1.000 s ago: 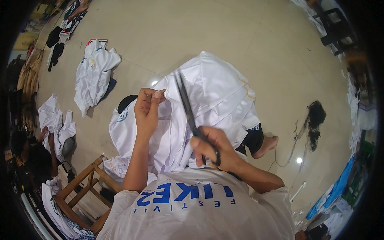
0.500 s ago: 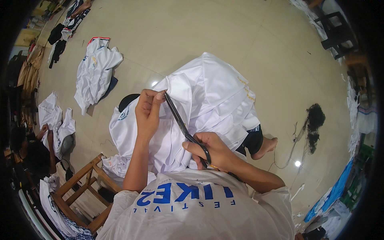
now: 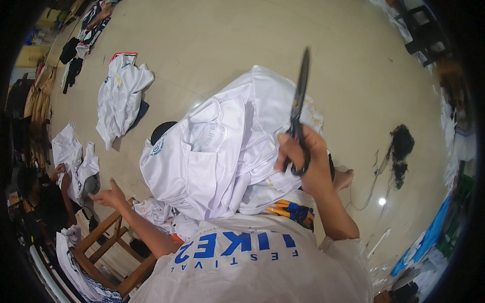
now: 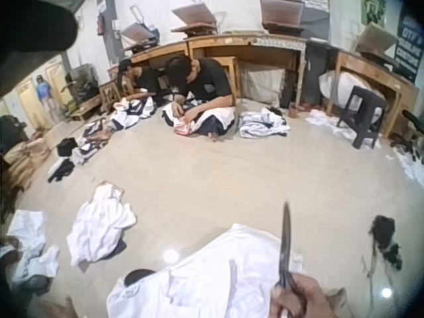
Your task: The person uses scissors to cut the seams and edges of a white shirt laid out on their lap. They repeatedly snip threads and trim the fabric around the collar and placket area.
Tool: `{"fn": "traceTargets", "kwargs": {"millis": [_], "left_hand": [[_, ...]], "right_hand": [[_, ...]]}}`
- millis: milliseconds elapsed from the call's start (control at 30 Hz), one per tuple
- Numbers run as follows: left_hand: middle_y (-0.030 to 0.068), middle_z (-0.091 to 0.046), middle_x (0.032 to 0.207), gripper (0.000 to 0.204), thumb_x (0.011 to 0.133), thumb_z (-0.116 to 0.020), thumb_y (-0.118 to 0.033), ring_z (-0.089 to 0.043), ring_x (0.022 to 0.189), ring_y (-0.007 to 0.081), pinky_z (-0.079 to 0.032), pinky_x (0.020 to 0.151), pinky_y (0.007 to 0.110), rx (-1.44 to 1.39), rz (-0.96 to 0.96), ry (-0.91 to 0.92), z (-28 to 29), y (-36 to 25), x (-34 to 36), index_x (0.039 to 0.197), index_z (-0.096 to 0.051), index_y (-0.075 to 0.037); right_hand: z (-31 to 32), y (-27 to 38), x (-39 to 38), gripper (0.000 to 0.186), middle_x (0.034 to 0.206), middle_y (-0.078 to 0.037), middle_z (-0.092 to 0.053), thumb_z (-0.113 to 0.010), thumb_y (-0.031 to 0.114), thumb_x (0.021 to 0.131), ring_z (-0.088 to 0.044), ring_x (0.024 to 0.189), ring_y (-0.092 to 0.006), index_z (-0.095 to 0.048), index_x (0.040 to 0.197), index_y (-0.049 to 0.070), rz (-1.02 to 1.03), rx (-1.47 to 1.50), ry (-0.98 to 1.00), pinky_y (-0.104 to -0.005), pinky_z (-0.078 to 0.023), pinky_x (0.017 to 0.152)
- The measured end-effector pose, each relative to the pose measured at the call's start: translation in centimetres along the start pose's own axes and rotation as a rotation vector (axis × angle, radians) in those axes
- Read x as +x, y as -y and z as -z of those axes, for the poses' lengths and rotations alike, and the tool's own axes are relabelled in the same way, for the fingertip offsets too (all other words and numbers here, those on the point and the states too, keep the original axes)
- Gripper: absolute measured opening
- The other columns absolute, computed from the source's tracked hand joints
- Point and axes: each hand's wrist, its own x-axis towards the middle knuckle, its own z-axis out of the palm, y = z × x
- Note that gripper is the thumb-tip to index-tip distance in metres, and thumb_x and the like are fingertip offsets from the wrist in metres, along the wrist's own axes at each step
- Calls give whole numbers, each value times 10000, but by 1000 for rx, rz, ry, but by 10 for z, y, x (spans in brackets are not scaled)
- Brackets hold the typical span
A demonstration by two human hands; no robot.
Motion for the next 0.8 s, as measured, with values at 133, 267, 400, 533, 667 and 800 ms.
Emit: {"fn": "traceTargets", "kwargs": {"millis": [133, 267, 400, 533, 667, 800], "left_hand": [[175, -639, 1275, 488, 1006, -706, -143, -650, 1109, 273, -521, 962, 360, -420, 82, 302, 17, -74, 11, 1432, -514, -3], [71, -664, 1285, 334, 1035, -646, -76, -637, 1149, 185, -509, 965, 325, -845, -36, 918, 35, -255, -50, 1366, -610, -56], [175, -650, 1361, 384, 1031, -635, -119, -594, 1198, 376, -490, 1041, 427, -859, -580, 1105, 1, -341, -78, 1410, -618, -63], [118, -765, 1040, 240, 984, -723, -189, -616, 984, 292, -516, 880, 401, -818, -648, 1425, -28, -369, -78, 1171, -750, -41], [72, -754, 916, 141, 952, -762, -142, -631, 891, 206, -515, 819, 344, -890, -501, 1299, -19, -369, -75, 1019, -755, -18], [63, -760, 916, 114, 936, -779, -74, -667, 875, 133, -525, 832, 287, -1075, -209, 1301, -4, -338, -70, 992, -745, 20]], "right_hand": [[0, 2, 34, 227, 744, -61, -670, -754, 217, 971, -678, 607, -153, -612, 925, 45, 26, -40, -126, -273, -518, 574], [-18, 3, 46, 233, 744, -60, -675, -760, 221, 967, -692, 608, -152, -613, 914, 48, 25, 15, -88, -269, -531, 576], [-28, 3, 47, 227, 732, -58, -671, -769, 198, 962, -677, 583, -140, -613, 902, 44, 40, 38, -45, -267, -538, 555], [-28, 2, 41, 258, 728, -45, -667, -782, 202, 969, -674, 584, -120, -594, 907, 36, 35, 54, -17, -256, -556, 560], [-19, -11, 42, 256, 745, -39, -667, -774, 184, 979, -683, 619, -106, -578, 908, 34, 53, 12, -13, -250, -560, 568], [-26, -21, 48, 265, 766, -45, -674, -779, 161, 970, -685, 641, -93, -561, 902, 26, 29, -42, 17, -249, -567, 578]]}}
